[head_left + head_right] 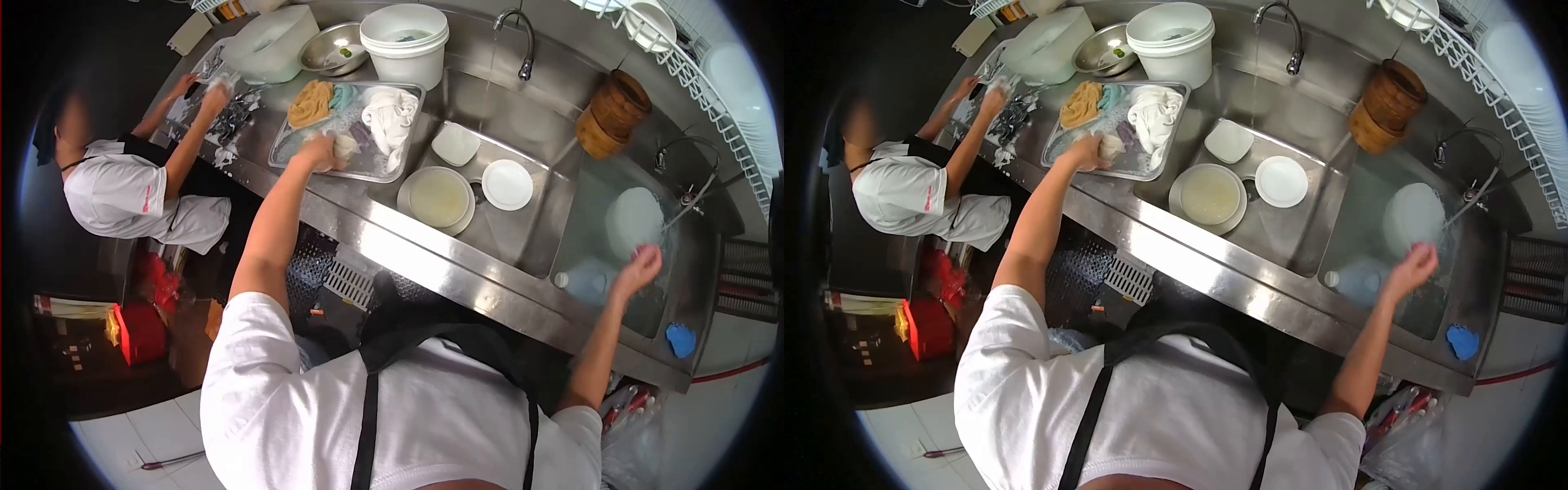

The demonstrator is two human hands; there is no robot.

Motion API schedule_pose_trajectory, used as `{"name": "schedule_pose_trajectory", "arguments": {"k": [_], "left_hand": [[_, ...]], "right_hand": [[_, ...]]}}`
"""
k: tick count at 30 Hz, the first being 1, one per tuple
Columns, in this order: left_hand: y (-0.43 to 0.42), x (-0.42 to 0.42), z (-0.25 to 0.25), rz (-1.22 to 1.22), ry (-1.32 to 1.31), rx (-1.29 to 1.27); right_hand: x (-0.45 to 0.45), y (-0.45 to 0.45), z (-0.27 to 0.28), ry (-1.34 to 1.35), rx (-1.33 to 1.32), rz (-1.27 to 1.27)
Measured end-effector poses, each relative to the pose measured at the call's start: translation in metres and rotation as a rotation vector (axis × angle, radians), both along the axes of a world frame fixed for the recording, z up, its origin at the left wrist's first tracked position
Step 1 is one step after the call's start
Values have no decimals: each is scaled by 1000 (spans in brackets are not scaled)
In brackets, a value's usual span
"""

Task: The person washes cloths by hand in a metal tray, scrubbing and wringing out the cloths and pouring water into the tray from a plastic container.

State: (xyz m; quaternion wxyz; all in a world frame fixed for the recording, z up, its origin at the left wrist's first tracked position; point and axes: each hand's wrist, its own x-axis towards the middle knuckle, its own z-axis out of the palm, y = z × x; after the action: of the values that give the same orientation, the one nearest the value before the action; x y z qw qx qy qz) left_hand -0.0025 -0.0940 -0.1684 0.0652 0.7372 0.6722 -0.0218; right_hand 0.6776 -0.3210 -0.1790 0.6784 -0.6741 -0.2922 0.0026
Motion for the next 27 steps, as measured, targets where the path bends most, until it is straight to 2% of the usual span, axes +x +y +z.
{"name": "schedule_pose_trajectory", "arguments": {"k": [1,4,7,8,10,12,14,16,17,19,20,22,24,26,27], "left_hand": [[3,-8,-8,-46,61,-34],[9,-15,5,-76,-64,-26],[42,-47,11,-105,-240,53],[52,-52,19,-156,-258,38],[64,-54,53,-259,-291,6],[58,-49,95,-251,-374,33],[54,-44,125,-175,-527,19],[57,-45,141,-30,-749,-29],[67,-49,137,-7,-809,-18],[59,-48,145,-17,-784,75],[54,-49,147,-18,-775,120],[60,-61,131,-6,-712,179],[73,-76,99,28,-719,182],[89,-86,43,125,-1051,31],[95,-87,30,171,-1212,-49]], "right_hand": [[-25,15,9,-18,-17,83],[-119,62,45,15,2,363],[-229,93,90,-127,-97,724],[-262,108,93,-183,-233,789],[-326,138,92,-168,-397,1145],[-397,167,92,-151,-474,1283],[-461,202,69,17,-431,1300],[-518,215,59,139,-482,1207],[-541,225,45,201,-366,1153],[-570,246,26,312,-132,1038],[-570,253,25,259,-142,1022],[-562,253,43,154,-175,992],[-550,254,59,186,-200,1039],[-542,262,68,277,-238,1122],[-542,265,70,501,-272,1170]]}}
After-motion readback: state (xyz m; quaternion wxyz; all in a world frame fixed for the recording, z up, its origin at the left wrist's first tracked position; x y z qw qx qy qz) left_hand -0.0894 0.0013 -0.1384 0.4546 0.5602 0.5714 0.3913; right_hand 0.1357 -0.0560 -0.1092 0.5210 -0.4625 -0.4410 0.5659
